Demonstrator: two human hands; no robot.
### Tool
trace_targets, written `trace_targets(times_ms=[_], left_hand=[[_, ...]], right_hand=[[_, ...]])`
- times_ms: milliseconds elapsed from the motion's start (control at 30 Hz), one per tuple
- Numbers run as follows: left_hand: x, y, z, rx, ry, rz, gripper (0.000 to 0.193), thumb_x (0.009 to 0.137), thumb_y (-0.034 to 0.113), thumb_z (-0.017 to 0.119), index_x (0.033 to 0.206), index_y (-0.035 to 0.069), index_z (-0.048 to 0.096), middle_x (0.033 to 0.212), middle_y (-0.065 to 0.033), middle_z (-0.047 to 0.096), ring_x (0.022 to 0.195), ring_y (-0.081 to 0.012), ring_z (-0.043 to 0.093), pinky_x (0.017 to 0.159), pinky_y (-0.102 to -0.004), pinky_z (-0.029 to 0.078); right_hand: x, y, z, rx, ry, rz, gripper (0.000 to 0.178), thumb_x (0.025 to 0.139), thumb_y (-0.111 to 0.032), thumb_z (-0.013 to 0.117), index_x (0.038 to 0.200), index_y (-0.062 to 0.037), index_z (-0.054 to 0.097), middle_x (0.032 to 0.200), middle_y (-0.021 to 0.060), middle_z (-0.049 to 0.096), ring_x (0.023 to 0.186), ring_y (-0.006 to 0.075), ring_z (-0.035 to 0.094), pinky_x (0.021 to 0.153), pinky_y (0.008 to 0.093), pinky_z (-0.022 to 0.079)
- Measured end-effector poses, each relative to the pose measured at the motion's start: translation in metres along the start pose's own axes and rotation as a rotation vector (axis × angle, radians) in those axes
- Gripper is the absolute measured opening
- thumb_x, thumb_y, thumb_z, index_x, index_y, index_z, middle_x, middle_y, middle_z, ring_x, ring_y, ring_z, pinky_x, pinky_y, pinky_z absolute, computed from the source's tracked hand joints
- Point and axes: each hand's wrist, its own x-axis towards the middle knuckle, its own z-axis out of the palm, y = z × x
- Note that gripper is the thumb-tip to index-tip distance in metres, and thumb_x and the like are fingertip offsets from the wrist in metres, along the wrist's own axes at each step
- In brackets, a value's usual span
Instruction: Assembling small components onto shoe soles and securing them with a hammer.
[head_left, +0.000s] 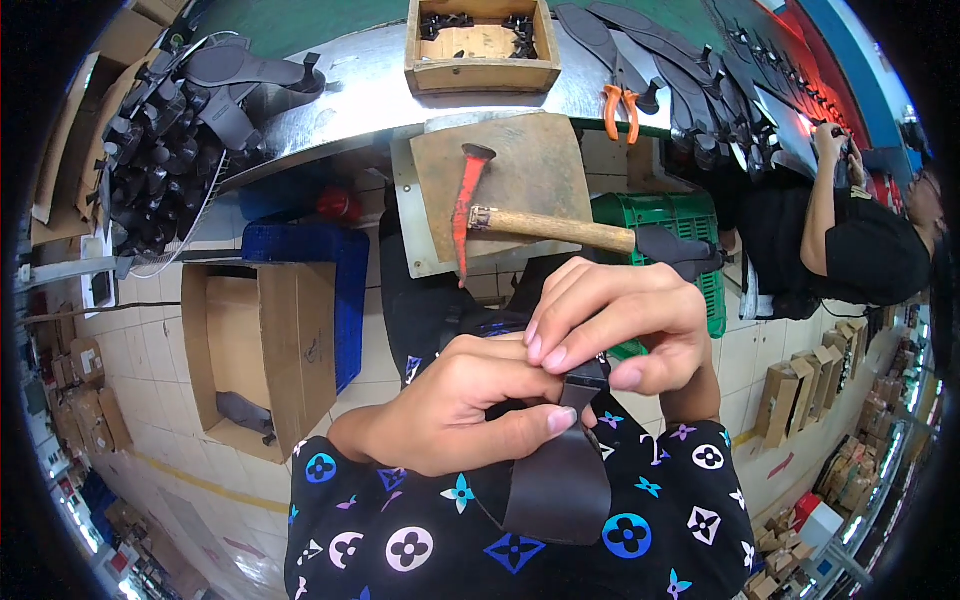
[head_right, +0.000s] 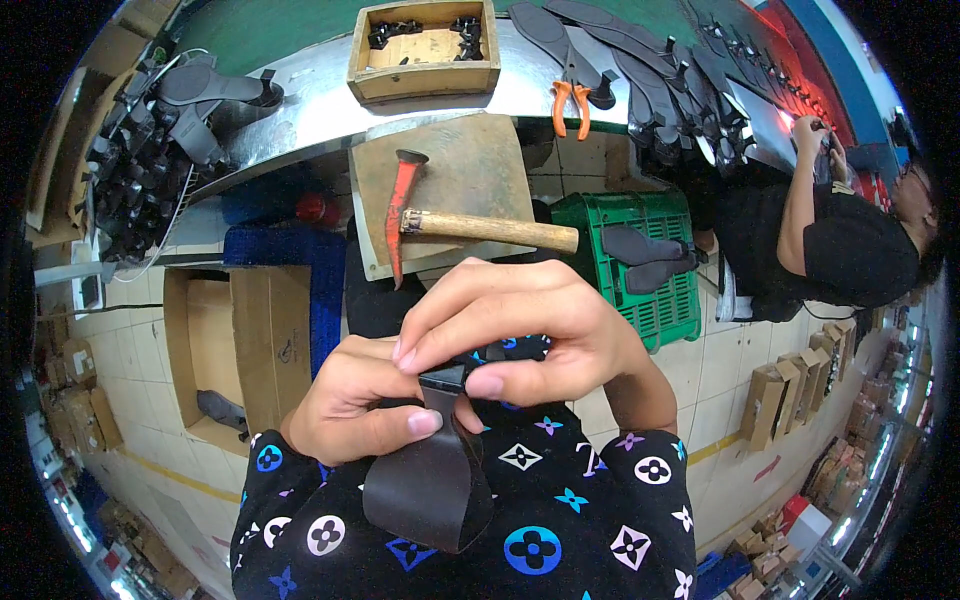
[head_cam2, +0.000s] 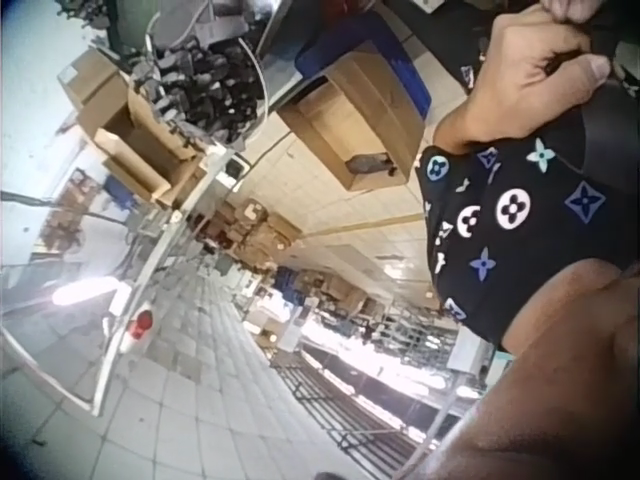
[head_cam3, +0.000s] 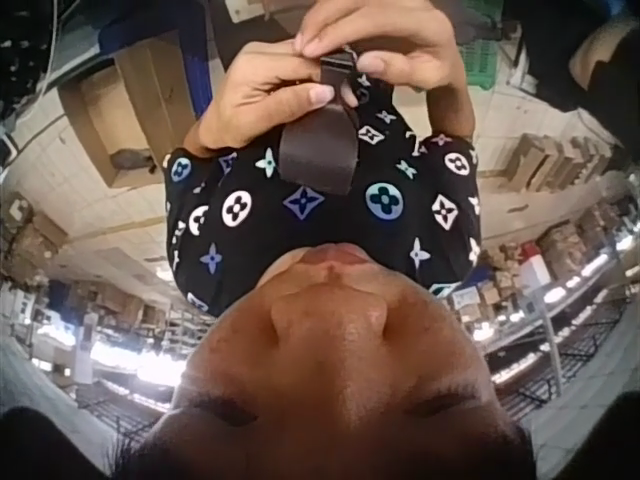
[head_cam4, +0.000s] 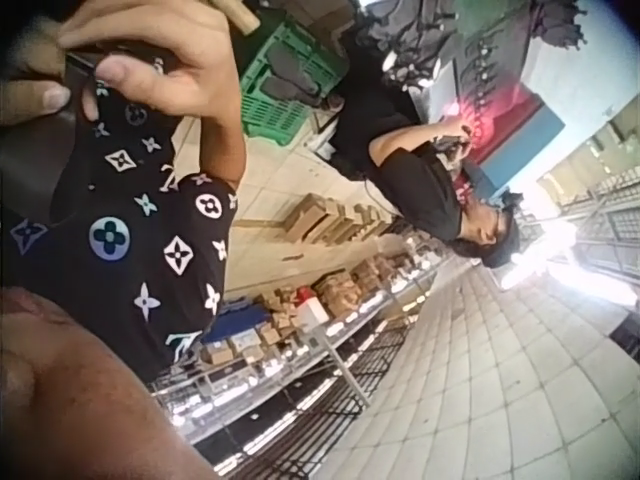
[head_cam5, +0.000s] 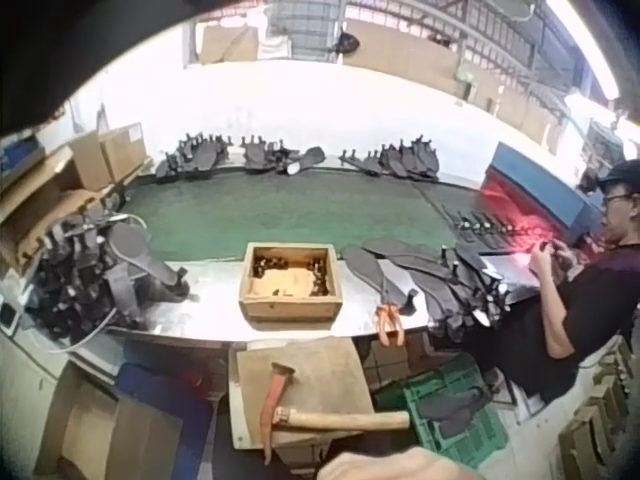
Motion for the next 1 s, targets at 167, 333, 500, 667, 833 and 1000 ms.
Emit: trace_targets(times_ms=[167, 333, 500, 667, 833, 1000], left_hand=[[0.007, 0.004, 0.001, -0.012, -0.005, -0.027, 0.016, 0.094, 0.01, 0.063, 0.097, -0.003, 0.071, 0.092, -0.0137, 0.068, 0.086, -0.0251, 0.068, 0.078, -0.0329, 0.051], [0.039, 0.009, -0.031, 0.512, 0.654, -0.097, 0.027, 0.093, 0.023, 0.058, 0.098, 0.0, 0.071, 0.089, -0.0099, 0.065, 0.081, -0.0189, 0.061, 0.073, -0.03, 0.046], [0.037, -0.004, -0.151, 0.901, 1.394, 0.306, 0.028, 0.104, 0.022, 0.052, 0.11, -0.002, 0.068, 0.098, -0.0055, 0.067, 0.088, -0.0141, 0.059, 0.083, -0.0291, 0.049], [0.029, 0.0, -0.195, 1.329, 1.515, 0.194, 0.057, 0.098, 0.043, 0.061, 0.13, -0.004, 0.06, 0.125, -0.0185, 0.064, 0.104, -0.0277, 0.066, 0.09, -0.0369, 0.053], [-0.137, 0.071, -0.096, 1.516, 1.016, 0.751, 0.034, 0.093, 0.02, 0.065, 0.12, -0.001, 0.067, 0.109, -0.0176, 0.069, 0.092, -0.025, 0.069, 0.085, -0.0346, 0.056], [-0.061, 0.056, -0.044, 1.355, 0.805, 0.449, 0.03, 0.089, 0.012, 0.067, 0.115, -0.001, 0.069, 0.094, -0.0148, 0.07, 0.084, -0.024, 0.069, 0.081, -0.0343, 0.056]], right_hand=[[-0.004, -0.007, -0.001, -0.012, 0.004, 0.0, 0.029, 0.084, -0.014, 0.073, 0.108, 0.0034, 0.072, 0.111, 0.0192, 0.07, 0.102, 0.0319, 0.068, 0.094, 0.0423, 0.051], [-0.015, -0.004, -0.027, -0.5, 0.355, 0.247, 0.038, 0.092, -0.02, 0.067, 0.122, 0.0014, 0.066, 0.119, 0.0159, 0.067, 0.105, 0.0241, 0.067, 0.09, 0.0348, 0.053], [-0.058, 0.003, -0.102, -0.584, 0.873, 0.323, 0.027, 0.097, -0.019, 0.062, 0.114, 0.0015, 0.068, 0.101, 0.0093, 0.07, 0.086, 0.0151, 0.068, 0.076, 0.0271, 0.053], [-0.124, -0.011, -0.243, -1.432, 1.285, 0.315, 0.028, 0.097, -0.021, 0.062, 0.11, 0.0024, 0.068, 0.093, 0.0169, 0.072, 0.084, 0.024, 0.071, 0.072, 0.033, 0.054], [-0.088, 0.013, -0.351, -2.002, 1.014, 0.386, 0.04, 0.094, -0.035, 0.062, 0.114, -0.0007, 0.067, 0.106, 0.0229, 0.07, 0.096, 0.0377, 0.068, 0.086, 0.0457, 0.053], [-0.084, 0.046, -0.42, -1.75, 0.514, 0.576, 0.038, 0.089, -0.031, 0.067, 0.119, -0.0079, 0.066, 0.118, 0.0204, 0.066, 0.099, 0.0374, 0.067, 0.088, 0.0455, 0.052]])
